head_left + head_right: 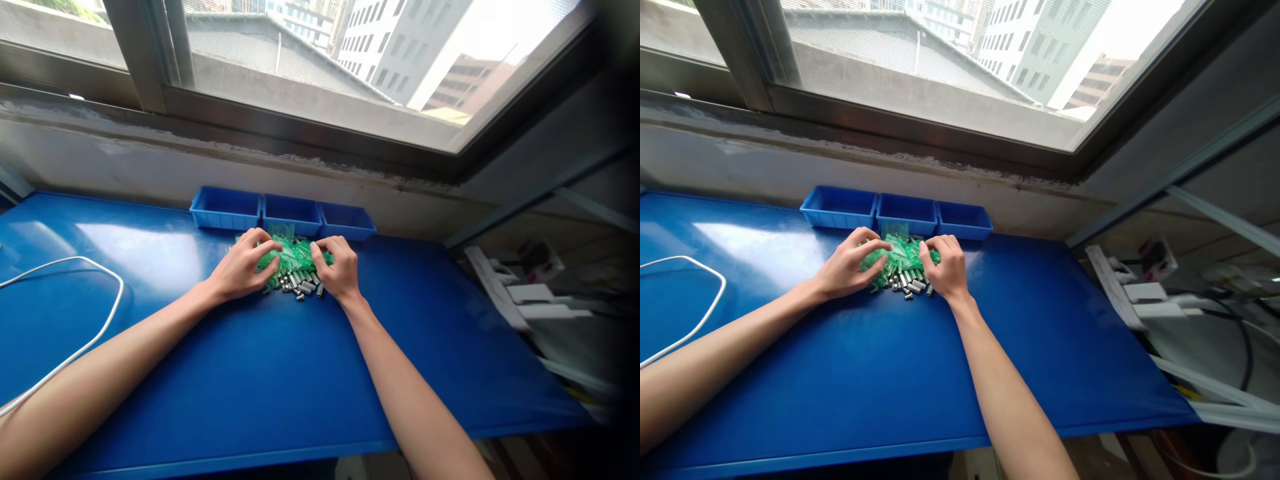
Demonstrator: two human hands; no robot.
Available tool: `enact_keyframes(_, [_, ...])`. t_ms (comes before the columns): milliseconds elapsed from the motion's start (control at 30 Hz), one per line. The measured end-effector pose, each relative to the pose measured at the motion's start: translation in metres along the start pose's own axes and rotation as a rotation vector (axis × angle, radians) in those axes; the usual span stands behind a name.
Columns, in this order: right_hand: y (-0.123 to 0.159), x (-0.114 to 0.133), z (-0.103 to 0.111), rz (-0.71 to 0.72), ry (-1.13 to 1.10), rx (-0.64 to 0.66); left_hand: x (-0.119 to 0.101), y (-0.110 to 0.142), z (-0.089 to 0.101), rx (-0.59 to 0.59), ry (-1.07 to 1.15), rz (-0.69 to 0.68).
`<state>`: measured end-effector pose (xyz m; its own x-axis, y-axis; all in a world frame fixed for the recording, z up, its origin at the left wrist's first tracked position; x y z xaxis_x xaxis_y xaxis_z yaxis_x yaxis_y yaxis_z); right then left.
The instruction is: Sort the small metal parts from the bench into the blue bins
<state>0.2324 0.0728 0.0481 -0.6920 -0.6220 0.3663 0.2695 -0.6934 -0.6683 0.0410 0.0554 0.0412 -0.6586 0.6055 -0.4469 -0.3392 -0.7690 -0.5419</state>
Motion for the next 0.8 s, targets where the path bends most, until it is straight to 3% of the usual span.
enact_keyframes(800, [0.0004, 0.0040, -0.0050, 0.041, -0.024, 0.046, -0.0003, 0.0013, 0.0033, -0.052, 0.083, 0.023])
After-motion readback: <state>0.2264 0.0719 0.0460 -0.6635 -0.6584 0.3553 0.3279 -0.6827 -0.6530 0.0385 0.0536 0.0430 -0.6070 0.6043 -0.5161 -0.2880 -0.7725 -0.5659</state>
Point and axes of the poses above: each hand's wrist, its own y-axis away from the middle knuckle, its own z-axis out of the back of the hand, x = y × z, the point moved 7 cm from there along -y, towards the middle knuckle, and after that the axes turned 8 degrees about z, right-handed, at the moved point
